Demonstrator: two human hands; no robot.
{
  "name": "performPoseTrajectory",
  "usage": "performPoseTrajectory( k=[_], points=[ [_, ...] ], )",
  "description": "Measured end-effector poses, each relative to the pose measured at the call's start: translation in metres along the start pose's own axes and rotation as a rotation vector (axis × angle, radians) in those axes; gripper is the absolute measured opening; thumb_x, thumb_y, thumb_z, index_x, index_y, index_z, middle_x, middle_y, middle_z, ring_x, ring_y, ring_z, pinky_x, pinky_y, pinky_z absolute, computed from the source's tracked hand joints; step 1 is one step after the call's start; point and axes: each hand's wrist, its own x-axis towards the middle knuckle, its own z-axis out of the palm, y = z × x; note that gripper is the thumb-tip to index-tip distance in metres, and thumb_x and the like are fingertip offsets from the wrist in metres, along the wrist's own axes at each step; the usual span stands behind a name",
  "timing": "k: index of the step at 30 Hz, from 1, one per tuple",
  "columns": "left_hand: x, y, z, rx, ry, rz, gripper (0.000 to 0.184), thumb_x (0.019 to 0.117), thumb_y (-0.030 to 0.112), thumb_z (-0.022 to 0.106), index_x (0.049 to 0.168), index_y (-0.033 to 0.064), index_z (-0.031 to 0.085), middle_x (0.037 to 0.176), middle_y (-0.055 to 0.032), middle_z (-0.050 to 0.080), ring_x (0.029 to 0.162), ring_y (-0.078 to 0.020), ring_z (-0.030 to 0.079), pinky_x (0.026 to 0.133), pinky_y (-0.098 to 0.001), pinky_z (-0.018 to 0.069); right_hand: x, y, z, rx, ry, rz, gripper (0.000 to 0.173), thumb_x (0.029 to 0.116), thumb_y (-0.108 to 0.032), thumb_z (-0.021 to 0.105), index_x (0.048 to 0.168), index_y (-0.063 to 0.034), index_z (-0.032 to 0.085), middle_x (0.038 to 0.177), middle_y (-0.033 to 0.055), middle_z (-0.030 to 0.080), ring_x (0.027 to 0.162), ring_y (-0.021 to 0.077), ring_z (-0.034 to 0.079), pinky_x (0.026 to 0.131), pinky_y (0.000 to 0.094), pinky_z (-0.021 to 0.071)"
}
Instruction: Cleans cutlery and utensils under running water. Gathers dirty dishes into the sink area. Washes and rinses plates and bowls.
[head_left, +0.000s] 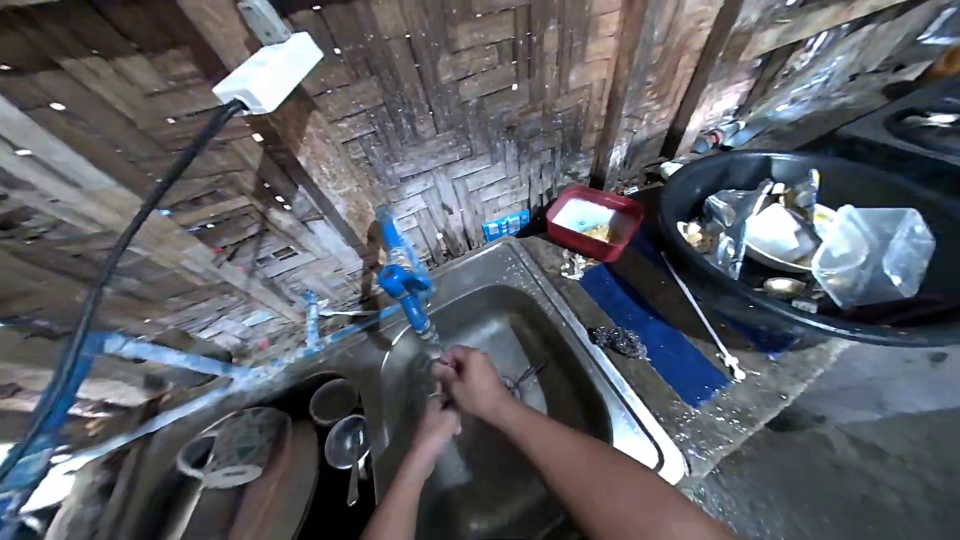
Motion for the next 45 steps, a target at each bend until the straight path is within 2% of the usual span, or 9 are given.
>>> performPoseTrajectory(
  k=[3, 7, 13, 20, 23, 26, 35, 38, 45],
  points=[
    [0.001, 0.014, 0.011, 0.031, 0.095, 0.087, 0.025, 0.0922, 0.015, 0.069, 0.114, 0.0027, 0.067, 0.089, -0.0100, 0.068, 0.074, -0.0198, 0.064, 0.070, -0.0423, 0.0558, 0.007, -0.012, -0.013, -0.166, -0.037, -0.045, 0.044, 0.1039, -0.046, 0.051, 0.097, -0.0084, 0.074, 0.094, 0.0079, 0.073, 0.092, 0.0226, 0.070, 0.086, 0.0504, 0.0552],
    [0.003, 0.044, 0.013, 0.165, 0.028, 0.081, 0.046, 0.1036, 0.048, 0.055, 0.095, 0.0062, 0.073, 0.086, -0.0062, 0.072, 0.077, -0.0200, 0.068, 0.076, -0.0447, 0.0561, -0.032, -0.008, -0.094, -0.726, 0.078, -0.067, 0.038, 0.0961, -0.030, 0.064, 0.134, -0.0268, 0.066, 0.147, 0.0062, 0.057, 0.139, 0.0330, 0.049, 0.108, 0.0643, 0.0419],
    [-0.006, 0.061, 0.008, -0.093, -0.153, 0.120, 0.034, 0.1081, 0.019, 0.049, 0.135, 0.0003, 0.056, 0.097, -0.0096, 0.072, 0.070, -0.0150, 0.065, 0.065, -0.0319, 0.0554, -0.111, 0.076, -0.205, -0.930, 0.338, 0.334, 0.038, 0.0964, -0.029, 0.066, 0.134, -0.0253, 0.066, 0.144, 0.0173, 0.055, 0.134, 0.0449, 0.049, 0.099, 0.0675, 0.0461],
    [-0.027, 0.075, -0.007, -0.503, -0.358, 0.072, 0.044, 0.1142, 0.030, 0.027, 0.156, 0.0294, 0.040, 0.146, -0.0022, 0.060, 0.073, -0.0109, 0.066, 0.051, -0.0219, 0.0424, -0.100, 0.075, -0.173, -0.727, 0.339, 0.117, 0.033, 0.1032, -0.029, 0.059, 0.133, -0.0181, 0.069, 0.125, 0.0143, 0.067, 0.115, 0.0319, 0.065, 0.100, 0.0512, 0.0541],
    [-0.033, 0.078, -0.004, -0.665, -0.331, -0.037, 0.051, 0.1111, 0.050, 0.026, 0.143, 0.0246, 0.057, 0.117, -0.0013, 0.071, 0.057, -0.0081, 0.054, 0.045, -0.0202, 0.0348, -0.071, 0.028, -0.120, -0.479, 0.186, -0.031, 0.045, 0.1030, -0.033, 0.061, 0.144, -0.0167, 0.055, 0.118, 0.0104, 0.071, 0.104, 0.0260, 0.070, 0.096, 0.0490, 0.0572],
    [-0.040, 0.088, 0.002, -0.827, -0.201, -0.150, 0.044, 0.1097, 0.048, 0.037, 0.090, 0.0116, 0.052, 0.054, 0.0015, 0.039, 0.039, -0.0074, 0.033, 0.037, -0.0208, 0.0305, -0.037, 0.011, -0.064, -0.310, 0.248, -0.170, 0.025, 0.1005, -0.030, 0.065, 0.119, -0.0132, 0.067, 0.099, 0.0061, 0.072, 0.089, 0.0207, 0.070, 0.084, 0.0444, 0.0601],
    [-0.040, 0.094, -0.011, -0.828, -0.046, -0.144, 0.042, 0.1112, 0.043, 0.035, 0.083, 0.0133, 0.047, 0.050, 0.0051, 0.030, 0.036, -0.0059, 0.025, 0.035, -0.0206, 0.0257, -0.014, 0.001, -0.034, -0.416, 0.226, -0.309, 0.020, 0.1000, -0.023, 0.059, 0.103, -0.0096, 0.074, 0.095, 0.0080, 0.072, 0.094, 0.0234, 0.071, 0.087, 0.0450, 0.0589],
    [-0.036, 0.091, -0.015, -0.761, -0.035, -0.130, 0.042, 0.1101, 0.045, 0.037, 0.107, 0.0149, 0.066, 0.054, 0.0052, 0.031, 0.040, -0.0070, 0.024, 0.038, -0.0229, 0.0231, -0.021, 0.005, -0.020, -0.354, 0.158, -0.276, 0.029, 0.1018, -0.026, 0.052, 0.107, -0.0087, 0.074, 0.103, 0.0089, 0.074, 0.100, 0.0228, 0.071, 0.092, 0.0443, 0.0573],
    [-0.037, 0.101, -0.011, -0.743, -0.016, -0.119, 0.049, 0.1096, 0.049, 0.036, 0.087, 0.0122, 0.059, 0.053, 0.0027, 0.035, 0.039, -0.0083, 0.025, 0.037, -0.0236, 0.0233, -0.017, -0.007, -0.027, -0.324, 0.117, -0.168, 0.033, 0.1029, -0.033, 0.048, 0.107, -0.0119, 0.072, 0.098, 0.0085, 0.074, 0.096, 0.0240, 0.072, 0.088, 0.0490, 0.0567]
  ],
)
